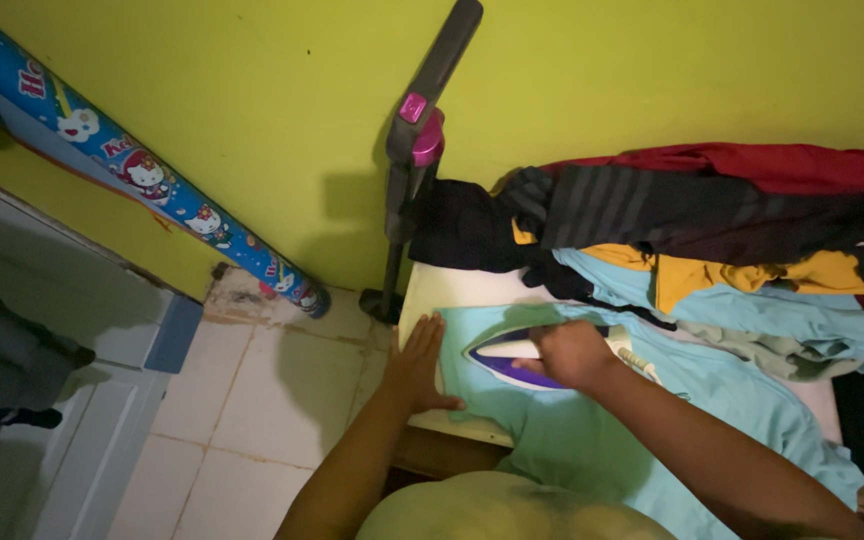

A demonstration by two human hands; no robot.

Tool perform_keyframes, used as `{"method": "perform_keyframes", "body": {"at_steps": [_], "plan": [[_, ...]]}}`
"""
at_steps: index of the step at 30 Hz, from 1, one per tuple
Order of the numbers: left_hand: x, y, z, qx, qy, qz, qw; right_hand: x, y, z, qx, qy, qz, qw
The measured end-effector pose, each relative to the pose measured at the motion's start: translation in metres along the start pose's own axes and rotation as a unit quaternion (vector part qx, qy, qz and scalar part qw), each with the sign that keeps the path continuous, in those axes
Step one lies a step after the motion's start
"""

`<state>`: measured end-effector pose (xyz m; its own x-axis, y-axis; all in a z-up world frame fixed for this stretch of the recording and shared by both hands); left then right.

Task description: The person irons a light blue t-shirt on a white ironing board. They use a purple and white electric iron to smooth the fabric, moving it back and forth across the shirt's surface. The person occasionally adjusts the shirt's position with their left hand while ironing with their right hand.

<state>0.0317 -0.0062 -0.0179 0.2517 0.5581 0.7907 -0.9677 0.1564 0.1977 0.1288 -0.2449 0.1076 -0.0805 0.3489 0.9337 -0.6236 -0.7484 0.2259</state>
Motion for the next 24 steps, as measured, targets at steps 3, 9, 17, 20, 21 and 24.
{"method": "perform_keyframes", "body": {"at_steps": [3, 9, 17, 20, 21, 24], "plan": [[-0.004, -0.001, -0.004, 0.014, -0.016, -0.010, 1.000, -0.007, 0.015, -0.008, 0.031, -0.034, -0.075, 0.996], [-0.005, -0.001, -0.003, 0.015, -0.020, -0.018, 1.000, -0.007, 0.021, -0.015, 0.023, -0.025, -0.130, 0.991], [0.008, 0.002, 0.005, 0.003, -0.006, -0.006, 1.000, -0.006, 0.000, 0.008, -0.005, -0.010, -0.044, 0.999], [0.009, 0.003, 0.006, -0.005, 0.010, 0.000, 1.000, -0.009, 0.018, -0.005, 0.048, -0.036, -0.005, 0.998], [0.009, 0.003, 0.006, -0.005, 0.013, 0.000, 1.000, -0.007, 0.021, -0.009, 0.068, -0.047, 0.016, 0.996], [0.011, 0.004, 0.008, 0.004, 0.006, -0.001, 1.000, -0.005, 0.013, -0.012, 0.027, -0.007, -0.074, 0.997]]}}
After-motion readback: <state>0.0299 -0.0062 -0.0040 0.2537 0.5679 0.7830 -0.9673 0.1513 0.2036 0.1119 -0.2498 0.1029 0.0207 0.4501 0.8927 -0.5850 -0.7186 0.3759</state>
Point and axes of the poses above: each hand's wrist, its own y-axis away from the middle knuckle, its own x-axis out of the back of the hand, z = x × y, the point moved 3 cm from there along -y, towards the middle knuckle, and after that the axes turned 14 degrees about y, right-handed, at the moved point
